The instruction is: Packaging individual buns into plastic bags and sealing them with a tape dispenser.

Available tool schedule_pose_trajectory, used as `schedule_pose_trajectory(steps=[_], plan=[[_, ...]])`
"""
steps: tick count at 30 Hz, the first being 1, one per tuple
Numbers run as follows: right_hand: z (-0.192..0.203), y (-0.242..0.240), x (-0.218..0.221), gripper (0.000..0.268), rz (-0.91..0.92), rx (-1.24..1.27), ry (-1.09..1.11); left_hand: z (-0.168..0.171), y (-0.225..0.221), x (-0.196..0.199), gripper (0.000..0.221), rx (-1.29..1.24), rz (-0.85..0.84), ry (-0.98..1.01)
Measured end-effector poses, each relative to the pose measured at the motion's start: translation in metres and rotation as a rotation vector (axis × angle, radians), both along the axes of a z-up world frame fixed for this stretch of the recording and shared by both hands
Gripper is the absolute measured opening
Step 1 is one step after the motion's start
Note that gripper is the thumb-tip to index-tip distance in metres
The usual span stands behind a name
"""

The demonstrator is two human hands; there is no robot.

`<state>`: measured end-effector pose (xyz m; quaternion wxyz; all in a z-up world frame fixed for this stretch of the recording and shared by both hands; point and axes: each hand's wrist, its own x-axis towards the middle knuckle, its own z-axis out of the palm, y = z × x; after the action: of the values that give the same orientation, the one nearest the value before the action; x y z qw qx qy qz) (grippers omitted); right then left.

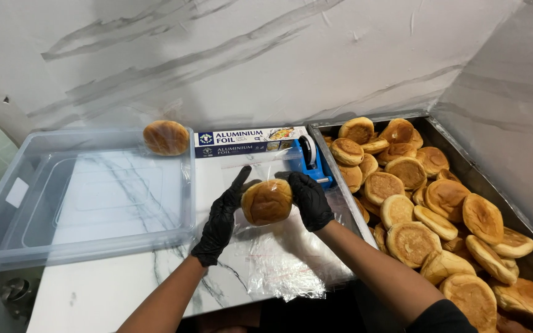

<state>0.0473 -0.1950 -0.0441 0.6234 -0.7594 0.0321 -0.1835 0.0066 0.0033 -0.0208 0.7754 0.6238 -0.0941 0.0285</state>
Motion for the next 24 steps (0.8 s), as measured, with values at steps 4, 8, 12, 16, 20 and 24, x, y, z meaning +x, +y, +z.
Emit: schedule_pose_trajectory(steps=[4,8,12,16,20,24], plan=[[0.0,-0.001,0.002,0.025,-0.007,0.006,-0.002,-0.036,0.005,0.021,0.052,-0.185,-0.115,-0.018],[0.005,-0.009,0.01,0.025,-0.01,0.003,0.004,-0.035,0.015,0.03,0.059,-0.3,-0.243,0.05],[0.004,-0.009,0.012,0.024,0.008,0.001,-0.005,-0.013,-0.001,0.006,0.062,-0.091,-0.206,-0.103],[0.001,-0.01,0.012,0.024,0.032,0.009,-0.009,-0.019,0.004,0.004,0.044,0.404,-0.25,-0.172],[0.002,-0.014,0.019,0.024,0.029,0.011,0.006,0.001,0.007,-0.011,0.043,0.582,-0.251,-0.163],[0.003,-0.015,0.024,0.023,0.028,0.008,0.006,-0.018,0.01,-0.002,0.033,0.693,-0.283,-0.077]])
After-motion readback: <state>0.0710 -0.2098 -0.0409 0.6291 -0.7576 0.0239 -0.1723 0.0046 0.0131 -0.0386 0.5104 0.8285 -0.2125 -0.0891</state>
